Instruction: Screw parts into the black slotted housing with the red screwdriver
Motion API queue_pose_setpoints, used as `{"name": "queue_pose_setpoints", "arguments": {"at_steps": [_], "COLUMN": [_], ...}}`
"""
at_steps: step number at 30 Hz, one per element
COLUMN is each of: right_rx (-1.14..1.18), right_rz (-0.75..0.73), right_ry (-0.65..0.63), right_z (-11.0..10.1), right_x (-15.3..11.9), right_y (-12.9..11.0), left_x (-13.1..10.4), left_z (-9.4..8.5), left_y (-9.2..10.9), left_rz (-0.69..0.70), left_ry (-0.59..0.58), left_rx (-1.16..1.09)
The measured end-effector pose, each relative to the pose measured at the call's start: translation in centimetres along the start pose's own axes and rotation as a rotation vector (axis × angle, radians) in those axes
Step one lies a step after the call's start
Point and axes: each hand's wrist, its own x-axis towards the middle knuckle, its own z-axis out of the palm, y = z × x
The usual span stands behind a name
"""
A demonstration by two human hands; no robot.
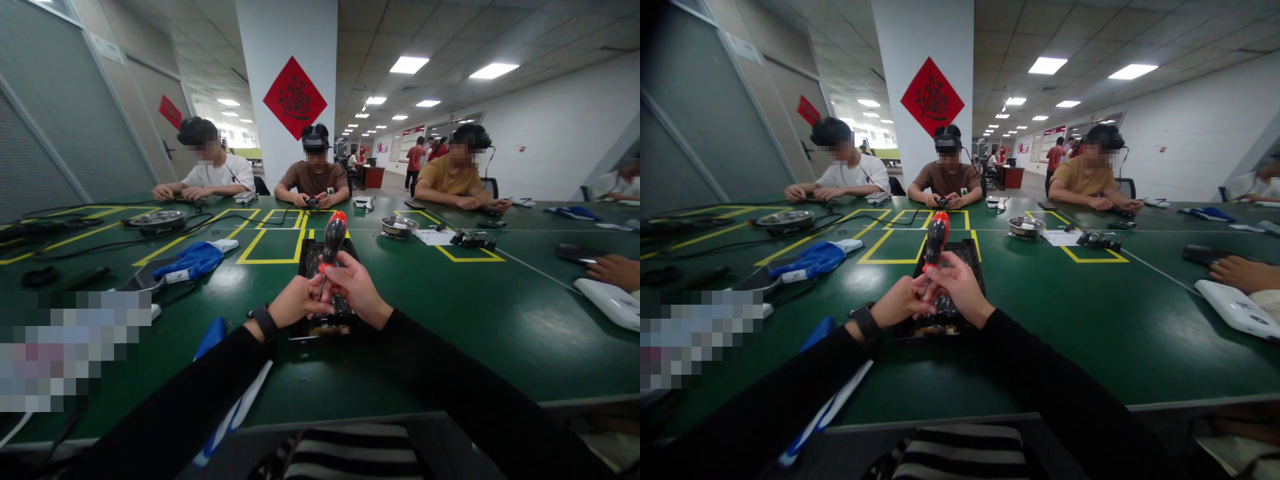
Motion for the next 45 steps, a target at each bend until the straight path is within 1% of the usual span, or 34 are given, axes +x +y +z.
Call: {"name": "queue_pose_setpoints", "arguments": {"at_steps": [5, 9, 12, 19, 24, 28, 31, 34, 39, 45], "right_rx": [-0.014, 0.049, 0.078, 0.019, 0.009, 0.057, 0.097, 0.061, -0.024, -0.055], "right_rz": [-0.018, 0.006, 0.031, 0.018, -0.012, 0.018, 0.050, 0.049, 0.016, -0.043], "right_ry": [0.003, -0.014, -0.025, -0.002, -0.005, -0.003, -0.020, -0.017, 0.007, -0.002], "right_z": [-0.2, -0.4, -0.4, -0.1, -0.2, -0.3, -0.3, -0.3, -0.1, -0.2], "right_x": [0.1, 0.0, 0.0, 0.0, 0.1, 0.1, 0.0, 0.0, 0.1, 0.1], "right_y": [0.3, 0.2, -0.1, -0.1, 0.3, 0.2, -0.1, -0.2, -0.1, 0.2], "left_x": [0.1, 0.1, 0.0, 0.2, 0.1, 0.0, 0.0, 0.1, 0.0, -0.1], "left_z": [-0.1, -0.1, -0.1, -0.1, 0.0, 0.0, 0.1, 0.1, 0.1, 0.1], "left_y": [-0.1, -0.4, -0.5, 0.0, -0.1, -0.2, -0.2, -0.2, 0.4, 0.9], "left_rz": [0.036, 0.039, 0.040, 0.081, 0.015, -0.032, -0.033, -0.014, -0.025, -0.010], "left_ry": [-0.022, -0.019, -0.007, 0.037, 0.010, 0.006, 0.010, 0.017, 0.008, 0.025], "left_rx": [0.013, 0.055, 0.062, 0.080, 0.017, 0.005, -0.004, -0.001, -0.030, -0.012]}}
